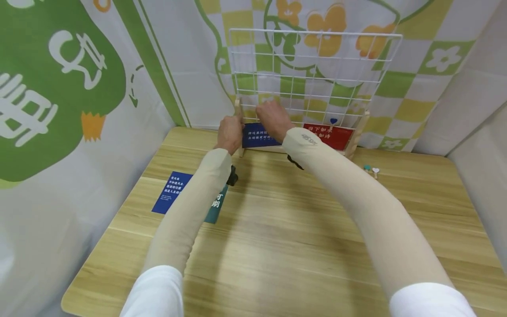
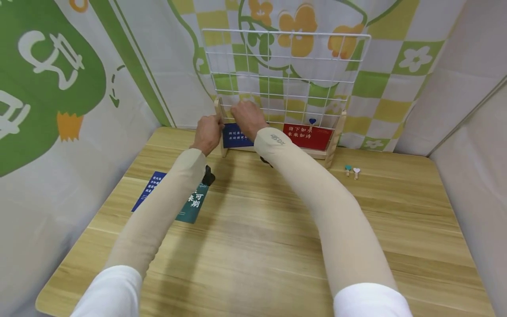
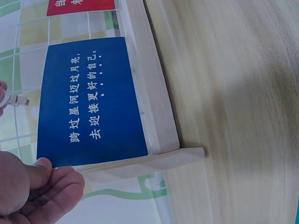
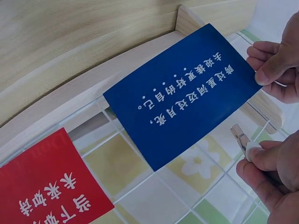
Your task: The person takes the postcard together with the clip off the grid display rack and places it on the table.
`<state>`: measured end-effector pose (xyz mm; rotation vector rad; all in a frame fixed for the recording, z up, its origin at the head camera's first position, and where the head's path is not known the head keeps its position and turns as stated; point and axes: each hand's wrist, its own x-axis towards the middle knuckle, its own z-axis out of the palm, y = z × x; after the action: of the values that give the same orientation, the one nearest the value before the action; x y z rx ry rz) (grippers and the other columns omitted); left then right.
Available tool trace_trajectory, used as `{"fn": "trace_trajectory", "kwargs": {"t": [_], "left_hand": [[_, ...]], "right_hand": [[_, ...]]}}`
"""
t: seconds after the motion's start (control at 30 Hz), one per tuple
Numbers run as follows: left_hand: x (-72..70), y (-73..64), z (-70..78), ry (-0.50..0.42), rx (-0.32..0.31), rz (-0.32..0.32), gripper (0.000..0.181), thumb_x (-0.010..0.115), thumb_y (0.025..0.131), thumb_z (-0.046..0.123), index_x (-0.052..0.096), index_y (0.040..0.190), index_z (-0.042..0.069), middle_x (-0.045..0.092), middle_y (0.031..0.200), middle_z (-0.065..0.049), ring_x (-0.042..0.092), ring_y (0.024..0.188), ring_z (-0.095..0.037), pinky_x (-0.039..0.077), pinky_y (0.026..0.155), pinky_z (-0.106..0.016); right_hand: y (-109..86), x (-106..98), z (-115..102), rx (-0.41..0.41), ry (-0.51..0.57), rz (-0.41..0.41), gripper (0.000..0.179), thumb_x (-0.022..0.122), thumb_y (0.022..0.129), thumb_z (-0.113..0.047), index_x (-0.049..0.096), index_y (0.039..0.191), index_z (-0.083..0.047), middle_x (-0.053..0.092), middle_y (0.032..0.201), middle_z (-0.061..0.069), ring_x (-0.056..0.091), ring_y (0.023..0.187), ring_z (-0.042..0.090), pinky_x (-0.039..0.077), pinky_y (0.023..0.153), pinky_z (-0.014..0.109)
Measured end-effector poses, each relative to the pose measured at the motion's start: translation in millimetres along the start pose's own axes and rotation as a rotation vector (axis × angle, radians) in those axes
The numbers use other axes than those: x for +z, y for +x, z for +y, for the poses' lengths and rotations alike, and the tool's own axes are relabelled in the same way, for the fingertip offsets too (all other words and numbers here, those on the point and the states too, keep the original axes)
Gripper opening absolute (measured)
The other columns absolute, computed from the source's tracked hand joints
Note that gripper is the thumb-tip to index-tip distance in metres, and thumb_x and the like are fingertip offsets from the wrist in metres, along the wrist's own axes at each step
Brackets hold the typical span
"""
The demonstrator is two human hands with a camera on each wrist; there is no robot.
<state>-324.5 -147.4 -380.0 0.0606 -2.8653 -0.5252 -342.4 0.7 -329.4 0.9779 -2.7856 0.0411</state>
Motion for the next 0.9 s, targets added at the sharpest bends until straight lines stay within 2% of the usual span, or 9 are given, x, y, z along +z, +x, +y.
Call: {"fn": "trace_trajectory", "kwargs": {"t": [0.23, 0.4, 0.6, 0.7, 0.9], "left_hand": [[-7.6, -4.8, -3.8, -0.004, 0.007, -0.031, 0.018, 0.061, 0.097, 0.016, 0.072, 0.100, 0.002, 0.073, 0.100, -0.020, 0.069, 0.095, -0.037, 0.057, 0.080, -0.046], [-11.9, -7.5, -7.2, -0.006, 0.031, -0.032, 0.017, 0.061, 0.097, 0.014, 0.073, 0.101, 0.003, 0.074, 0.101, -0.017, 0.069, 0.097, -0.035, 0.056, 0.082, -0.045], [-15.2, -9.9, -9.4, -0.004, 0.054, -0.050, 0.017, 0.061, 0.097, 0.014, 0.074, 0.100, 0.003, 0.074, 0.103, -0.016, 0.069, 0.099, -0.036, 0.056, 0.086, -0.045], [-18.0, -10.9, -9.5, 0.005, 0.069, -0.068, 0.017, 0.061, 0.097, 0.014, 0.073, 0.099, 0.002, 0.074, 0.103, -0.016, 0.068, 0.100, -0.036, 0.055, 0.086, -0.045], [-25.7, -14.6, -8.9, -0.003, 0.100, -0.117, 0.018, 0.059, 0.098, 0.011, 0.073, 0.102, 0.001, 0.073, 0.103, -0.017, 0.069, 0.097, -0.034, 0.056, 0.084, -0.043]], "right_hand": [[-8.7, -5, 8, 0.000, 0.043, 0.017, 0.022, 0.050, 0.096, 0.007, 0.070, 0.102, 0.004, 0.072, 0.099, 0.018, 0.070, 0.092, 0.030, 0.059, 0.081, 0.036], [-19.2, -10, 17, 0.022, 0.172, 0.027, 0.027, 0.045, 0.096, 0.009, 0.070, 0.105, 0.004, 0.071, 0.107, 0.018, 0.068, 0.101, 0.032, 0.056, 0.089, 0.039], [-33.5, -13, 29, 0.038, 0.303, 0.078, 0.031, 0.048, 0.092, 0.014, 0.070, 0.112, 0.005, 0.070, 0.114, 0.021, 0.068, 0.105, 0.033, 0.056, 0.092, 0.039], [-42.4, -14, 34, 0.035, 0.322, 0.100, 0.032, 0.050, 0.090, 0.015, 0.070, 0.114, 0.005, 0.070, 0.115, 0.021, 0.068, 0.107, 0.034, 0.056, 0.092, 0.040], [-58.7, -15, 43, 0.016, 0.363, 0.124, 0.033, 0.046, 0.090, 0.016, 0.072, 0.108, 0.006, 0.071, 0.111, 0.023, 0.068, 0.107, 0.035, 0.055, 0.093, 0.043]]}}
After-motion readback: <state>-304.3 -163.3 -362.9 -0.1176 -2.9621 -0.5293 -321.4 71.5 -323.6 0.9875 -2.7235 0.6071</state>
